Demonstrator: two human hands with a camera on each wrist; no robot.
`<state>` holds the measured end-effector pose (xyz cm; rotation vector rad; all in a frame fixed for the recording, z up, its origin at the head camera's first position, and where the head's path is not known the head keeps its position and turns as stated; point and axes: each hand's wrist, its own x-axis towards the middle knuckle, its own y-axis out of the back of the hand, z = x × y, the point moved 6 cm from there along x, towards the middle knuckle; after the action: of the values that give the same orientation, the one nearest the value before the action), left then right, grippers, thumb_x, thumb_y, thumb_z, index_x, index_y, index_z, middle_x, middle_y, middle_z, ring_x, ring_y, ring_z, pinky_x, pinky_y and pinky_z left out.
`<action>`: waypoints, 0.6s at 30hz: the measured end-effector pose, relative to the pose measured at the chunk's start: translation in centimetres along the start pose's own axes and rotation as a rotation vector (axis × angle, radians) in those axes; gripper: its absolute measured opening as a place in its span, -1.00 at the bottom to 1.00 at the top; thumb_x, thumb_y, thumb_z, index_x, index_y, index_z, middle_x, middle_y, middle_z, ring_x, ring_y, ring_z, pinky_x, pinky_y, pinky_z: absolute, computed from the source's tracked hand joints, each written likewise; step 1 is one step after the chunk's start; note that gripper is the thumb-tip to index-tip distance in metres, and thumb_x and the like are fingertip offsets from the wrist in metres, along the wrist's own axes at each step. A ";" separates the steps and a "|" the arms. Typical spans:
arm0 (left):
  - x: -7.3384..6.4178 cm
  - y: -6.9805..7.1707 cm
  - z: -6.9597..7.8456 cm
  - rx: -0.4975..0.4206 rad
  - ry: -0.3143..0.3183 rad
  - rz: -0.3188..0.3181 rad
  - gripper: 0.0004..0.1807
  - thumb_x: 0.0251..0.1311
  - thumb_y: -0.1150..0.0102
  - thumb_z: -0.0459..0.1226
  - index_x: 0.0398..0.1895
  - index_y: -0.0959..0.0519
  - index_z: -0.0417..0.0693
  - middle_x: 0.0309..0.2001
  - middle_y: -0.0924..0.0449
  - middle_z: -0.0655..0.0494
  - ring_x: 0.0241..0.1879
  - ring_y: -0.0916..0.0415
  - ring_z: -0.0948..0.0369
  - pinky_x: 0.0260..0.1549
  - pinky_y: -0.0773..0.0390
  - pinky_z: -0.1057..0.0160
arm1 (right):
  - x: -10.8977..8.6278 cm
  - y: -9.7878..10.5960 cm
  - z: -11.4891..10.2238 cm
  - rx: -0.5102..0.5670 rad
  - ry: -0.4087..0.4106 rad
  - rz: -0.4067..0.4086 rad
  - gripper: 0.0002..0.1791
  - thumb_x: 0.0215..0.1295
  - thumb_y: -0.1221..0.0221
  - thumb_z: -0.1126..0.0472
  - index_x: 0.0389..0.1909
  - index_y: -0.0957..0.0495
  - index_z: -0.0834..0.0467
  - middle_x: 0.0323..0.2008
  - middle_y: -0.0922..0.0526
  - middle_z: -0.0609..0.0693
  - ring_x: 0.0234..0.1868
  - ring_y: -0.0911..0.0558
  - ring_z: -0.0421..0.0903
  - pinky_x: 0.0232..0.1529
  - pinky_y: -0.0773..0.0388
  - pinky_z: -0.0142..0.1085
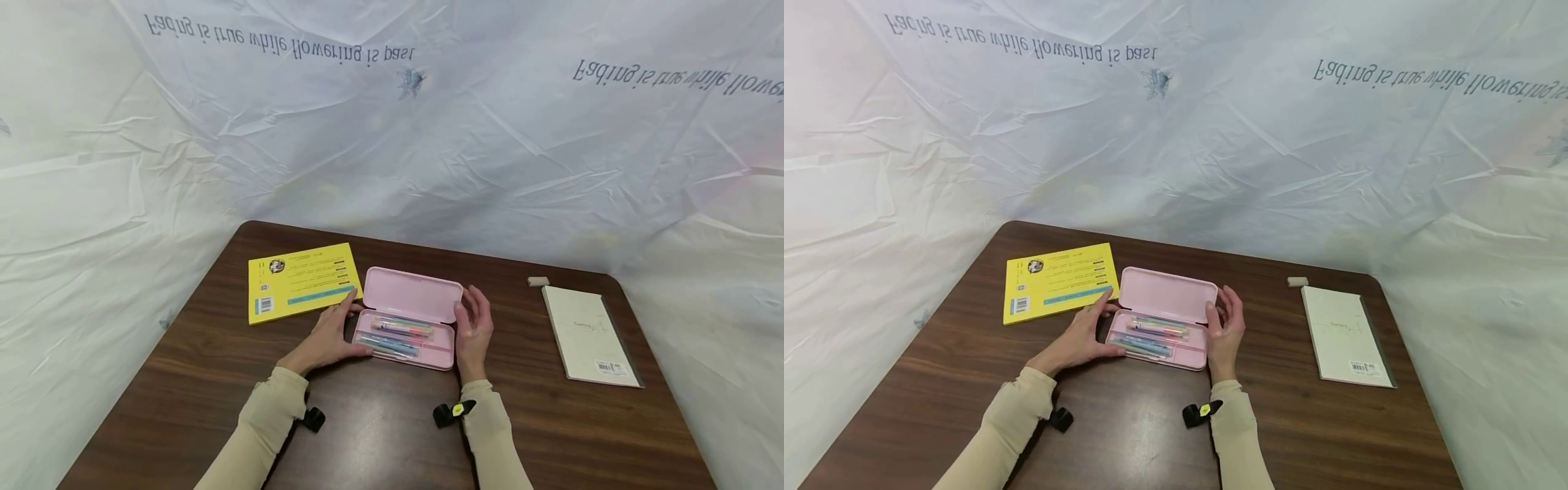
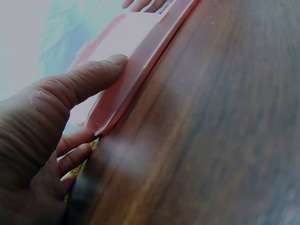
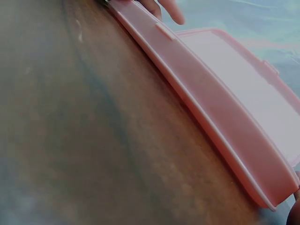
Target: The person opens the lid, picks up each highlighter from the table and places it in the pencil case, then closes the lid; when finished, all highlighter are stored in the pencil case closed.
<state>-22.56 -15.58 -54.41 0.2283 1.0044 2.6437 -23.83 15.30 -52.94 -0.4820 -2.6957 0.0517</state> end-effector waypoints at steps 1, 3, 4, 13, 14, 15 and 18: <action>0.0 0.0 0.0 0.001 0.006 -0.001 0.45 -0.02 -0.61 0.23 0.76 0.17 0.04 0.44 -0.44 0.15 0.49 -0.18 -0.06 0.51 -0.07 -0.26 | -0.2 0.1 -0.2 0.001 0.008 0.005 -0.49 0.48 -0.20 0.37 0.39 -0.42 0.43 0.29 -0.57 0.38 0.29 -0.58 0.05 0.21 -0.46 -0.47; 0.0 0.0 -0.1 0.000 0.011 -0.001 0.46 -0.03 -0.61 0.24 0.76 0.17 0.03 0.44 -0.44 0.15 0.49 -0.18 -0.06 0.51 -0.08 -0.26 | -0.6 0.3 -0.4 0.017 0.017 0.011 -0.52 0.50 -0.20 0.36 0.36 -0.46 0.43 0.27 -0.58 0.40 0.23 -0.61 -0.03 0.20 -0.49 -0.47; 0.0 0.0 -0.1 -0.004 0.013 0.000 0.46 -0.04 -0.61 0.25 0.76 0.16 0.03 0.44 -0.44 0.15 0.49 -0.18 -0.06 0.51 -0.08 -0.26 | -0.9 0.4 -0.6 0.030 0.018 0.012 -0.54 0.49 -0.20 0.36 0.34 -0.48 0.44 0.25 -0.59 0.41 0.20 -0.61 -0.08 0.19 -0.51 -0.46; -0.1 0.1 0.1 -0.005 0.004 0.001 0.47 -0.04 -0.61 0.24 0.75 0.16 -0.02 0.46 -0.43 0.14 0.52 -0.15 -0.07 0.52 -0.06 -0.25 | -2.8 1.3 -1.7 0.016 0.041 0.024 -0.66 0.48 -0.17 0.39 0.19 -0.60 0.44 0.12 -0.68 0.36 0.12 -0.67 -0.15 0.18 -0.54 -0.44; 0.0 0.2 0.1 -0.003 0.002 0.000 0.47 -0.04 -0.61 0.24 0.75 0.16 -0.02 0.46 -0.43 0.14 0.52 -0.15 -0.07 0.52 -0.06 -0.25 | -3.0 1.4 -1.8 0.015 0.036 0.027 -0.67 0.48 -0.17 0.39 0.17 -0.61 0.44 0.10 -0.70 0.31 0.10 -0.67 -0.16 0.17 -0.54 -0.44; 0.0 0.2 0.1 -0.004 0.003 -0.001 0.47 -0.04 -0.62 0.24 0.75 0.16 -0.01 0.46 -0.43 0.13 0.52 -0.15 -0.08 0.52 -0.06 -0.25 | -3.2 1.5 -1.9 0.015 0.033 0.031 -0.68 0.47 -0.17 0.39 0.15 -0.61 0.45 0.07 -0.72 0.26 0.09 -0.67 -0.16 0.15 -0.54 -0.45; 0.0 0.2 0.1 -0.001 0.011 -0.004 0.47 -0.04 -0.61 0.24 0.76 0.16 0.01 0.48 -0.41 0.13 0.53 -0.14 -0.09 0.51 -0.07 -0.26 | -3.6 1.8 -2.3 0.022 0.038 0.028 -0.72 0.47 -0.16 0.40 0.08 -0.63 0.47 0.00 -0.75 0.15 0.03 -0.68 -0.16 0.11 -0.54 -0.44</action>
<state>-22.54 -15.65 -54.22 0.2114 1.0057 2.6449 -19.26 15.68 -52.41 -0.5086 -2.6493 0.0786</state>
